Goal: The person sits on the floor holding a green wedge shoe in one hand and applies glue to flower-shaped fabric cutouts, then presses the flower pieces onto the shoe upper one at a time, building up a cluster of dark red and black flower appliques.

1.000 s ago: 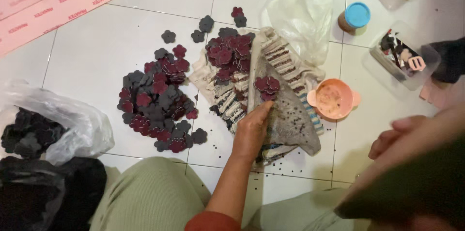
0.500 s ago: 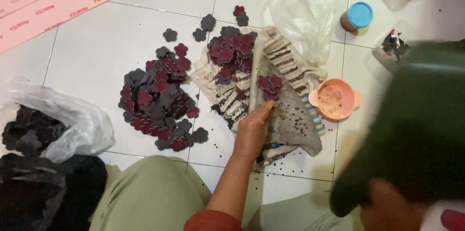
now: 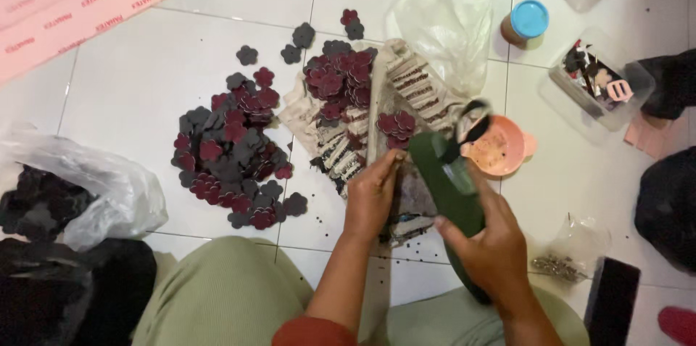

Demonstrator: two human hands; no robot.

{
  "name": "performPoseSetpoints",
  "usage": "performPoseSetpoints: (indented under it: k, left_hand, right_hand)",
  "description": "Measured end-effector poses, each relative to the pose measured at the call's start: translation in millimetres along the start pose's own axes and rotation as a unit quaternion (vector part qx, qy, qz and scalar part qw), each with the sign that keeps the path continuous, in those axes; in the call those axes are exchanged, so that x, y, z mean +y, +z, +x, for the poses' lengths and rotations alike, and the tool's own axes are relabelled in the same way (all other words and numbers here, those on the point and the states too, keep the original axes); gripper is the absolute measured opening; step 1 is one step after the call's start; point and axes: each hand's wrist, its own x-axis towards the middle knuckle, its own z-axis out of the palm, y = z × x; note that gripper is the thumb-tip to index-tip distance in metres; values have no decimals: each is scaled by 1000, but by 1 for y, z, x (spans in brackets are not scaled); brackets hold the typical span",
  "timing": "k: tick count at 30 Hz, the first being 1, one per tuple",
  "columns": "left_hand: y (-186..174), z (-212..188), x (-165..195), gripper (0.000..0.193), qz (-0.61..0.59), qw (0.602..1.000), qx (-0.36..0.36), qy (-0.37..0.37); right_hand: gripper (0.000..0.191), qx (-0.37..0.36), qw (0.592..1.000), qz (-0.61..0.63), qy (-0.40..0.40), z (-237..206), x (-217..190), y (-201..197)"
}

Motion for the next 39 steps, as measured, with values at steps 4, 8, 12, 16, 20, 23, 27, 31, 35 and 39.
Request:
performPoseSetpoints:
  k: [4, 8, 12, 16, 20, 23, 27, 31, 35, 39]
  left_hand:
    - [2, -2, 0, 23, -65, 997, 34, -29]
    - [1, 6, -2, 19, -155, 981, 71, -88]
    - [-11, 13, -8, 17, -409, 861, 211, -217]
    - [-21, 4, -8, 18, -37, 984, 90, -146]
    - [-12, 3, -10, 21, -58, 980, 25, -189]
    - [-7, 7, -13, 22, -244, 942, 63, -223]
    - [-15, 13, -16, 25, -521, 804, 90, -271]
    - [-18, 14, -11, 30, -608, 726, 100, -305]
    - [-9, 13, -8, 32, -639, 687, 100, -329]
    - [4, 6, -6, 36, -628, 696, 76, -340]
  right_hand:
    - [85, -26, 994, -87, -56, 6, -20, 5]
    - [87, -53, 992, -93, -61, 7, -15, 6]
    - [90, -88, 993, -77, 11, 6, 1, 8]
    - [89, -96, 993, -38, 51, 6, 8, 11]
    - [86, -44, 996, 75, -16, 12, 14, 10]
    - [85, -45, 992, 119, -7, 12, 21, 12]
    - [87, -48, 995, 82, -14, 9, 34, 19]
    - [74, -106, 947, 289, 97, 15, 48, 28]
    - [79, -216, 721, 639, 155, 25, 53, 30]
    - [94, -275, 699, 648, 128, 28, 49, 25]
